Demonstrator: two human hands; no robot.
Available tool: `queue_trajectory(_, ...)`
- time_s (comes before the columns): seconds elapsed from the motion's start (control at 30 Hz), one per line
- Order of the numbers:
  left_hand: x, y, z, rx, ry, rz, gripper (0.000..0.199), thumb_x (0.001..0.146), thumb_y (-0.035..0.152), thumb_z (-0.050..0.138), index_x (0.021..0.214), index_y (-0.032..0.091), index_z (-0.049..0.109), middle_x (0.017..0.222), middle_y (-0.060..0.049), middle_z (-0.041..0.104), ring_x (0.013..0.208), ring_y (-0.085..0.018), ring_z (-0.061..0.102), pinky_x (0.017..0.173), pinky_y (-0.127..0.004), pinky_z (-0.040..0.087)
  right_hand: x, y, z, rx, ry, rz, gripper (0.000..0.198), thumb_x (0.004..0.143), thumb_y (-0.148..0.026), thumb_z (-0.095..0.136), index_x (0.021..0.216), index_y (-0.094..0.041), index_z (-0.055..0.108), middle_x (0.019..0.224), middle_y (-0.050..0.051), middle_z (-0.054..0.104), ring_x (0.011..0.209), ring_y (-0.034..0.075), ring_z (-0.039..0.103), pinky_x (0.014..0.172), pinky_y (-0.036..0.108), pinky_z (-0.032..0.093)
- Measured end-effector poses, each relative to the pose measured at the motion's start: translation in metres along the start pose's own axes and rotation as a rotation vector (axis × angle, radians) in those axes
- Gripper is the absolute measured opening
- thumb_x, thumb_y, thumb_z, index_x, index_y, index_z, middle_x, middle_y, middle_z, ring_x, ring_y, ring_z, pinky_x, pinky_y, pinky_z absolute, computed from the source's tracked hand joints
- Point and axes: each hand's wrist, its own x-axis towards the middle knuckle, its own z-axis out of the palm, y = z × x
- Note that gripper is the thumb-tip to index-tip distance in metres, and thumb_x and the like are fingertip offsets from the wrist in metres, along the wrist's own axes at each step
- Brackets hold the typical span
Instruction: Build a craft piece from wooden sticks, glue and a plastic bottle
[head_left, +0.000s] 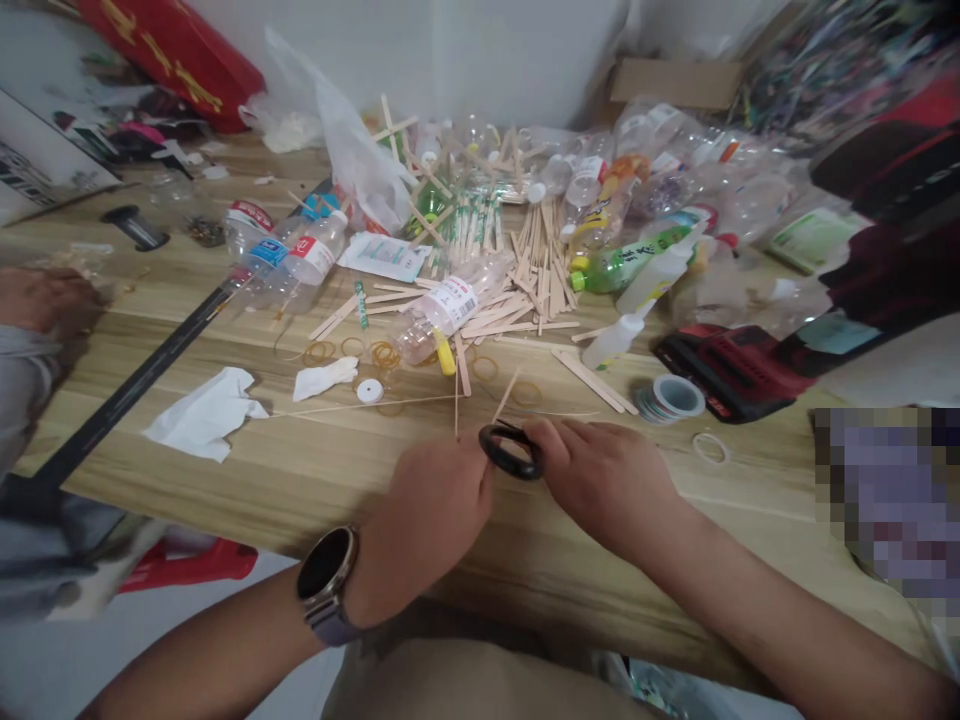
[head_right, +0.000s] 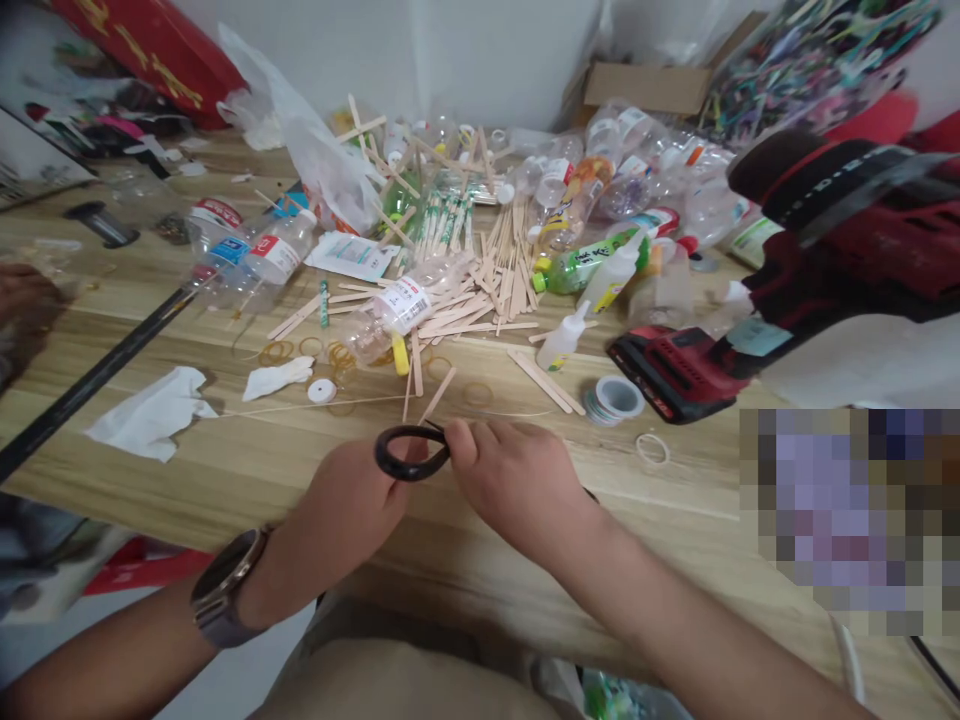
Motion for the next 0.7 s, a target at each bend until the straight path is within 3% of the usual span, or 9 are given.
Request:
queue_trajectory(0.2,0.0,0.001,0.0,0.121,-0.052,0.037,0.036,0.101,0.021,0.024,0.096,0.015,0.059,0.078,-0.01,0.071,0.071,-0.025,0.069,0.062,-0.035,0.051,-0.004,0.002,-0.001,0.252,-0.156,-0.017,0.049,0.1,-0.022,0.034,0.058,-0.019,0.059,0.057,0.002,0.066,0.049,0.011,0.061,0.05,0.02,0.039)
queue_trajectory(0.37,-0.001,-0.002,-0.004,0.027,-0.071,0.088,0.033,0.101,0.022,0.028,0.093,0.017,0.06,0.086,-0.009,0.072,0.082,-0.026,0.07,0.071,-0.037,0.053,-0.007,0.004,0.002,-0.033,-0.039,-0.013,0.018,0.086,-0.011,0.049,0.081,-0.014,0.066,0.065,0.009,0.071,0.057,0.02,0.065,0.048,0.026,0.033)
queue_trajectory(0.43,-0.001,-0.001,-0.004,0.072,-0.073,0.098,0.033,0.1,0.02,0.027,0.094,0.017,0.06,0.083,-0.009,0.071,0.079,-0.026,0.07,0.068,-0.037,0.052,-0.007,0.004,0.0,0.028,-0.088,0.008,0.02,0.09,-0.014,0.048,0.081,-0.015,0.066,0.062,0.007,0.07,0.054,0.018,0.064,0.048,0.025,0.035)
queue_trajectory(0.53,-0.001,0.002,-0.004,0.182,-0.085,0.094,0.032,0.097,0.014,0.027,0.096,0.016,0.059,0.075,-0.009,0.07,0.069,-0.028,0.069,0.058,-0.037,0.05,-0.009,0.003,-0.004,0.229,-0.152,0.004,0.037,0.099,-0.02,0.037,0.071,-0.019,0.062,0.056,0.001,0.067,0.05,0.012,0.062,0.05,0.02,0.04)
queue_trajectory(0.6,-0.001,0.002,-0.006,0.181,-0.076,0.103,0.032,0.097,0.015,0.027,0.095,0.016,0.059,0.075,-0.009,0.07,0.068,-0.027,0.069,0.058,-0.036,0.05,-0.012,0.003,-0.003,0.221,-0.111,-0.01,0.038,0.098,-0.02,0.036,0.069,-0.019,0.06,0.057,0.002,0.068,0.05,0.013,0.062,0.05,0.021,0.039)
queue_trajectory(0.7,-0.001,0.001,-0.009,0.063,-0.057,0.165,0.032,0.1,0.02,0.029,0.093,0.018,0.06,0.082,-0.007,0.072,0.075,-0.024,0.07,0.065,-0.034,0.051,-0.015,0.005,0.003,0.035,0.033,-0.016,0.025,0.089,-0.015,0.042,0.075,-0.017,0.063,0.06,0.008,0.069,0.053,0.02,0.063,0.047,0.028,0.033)
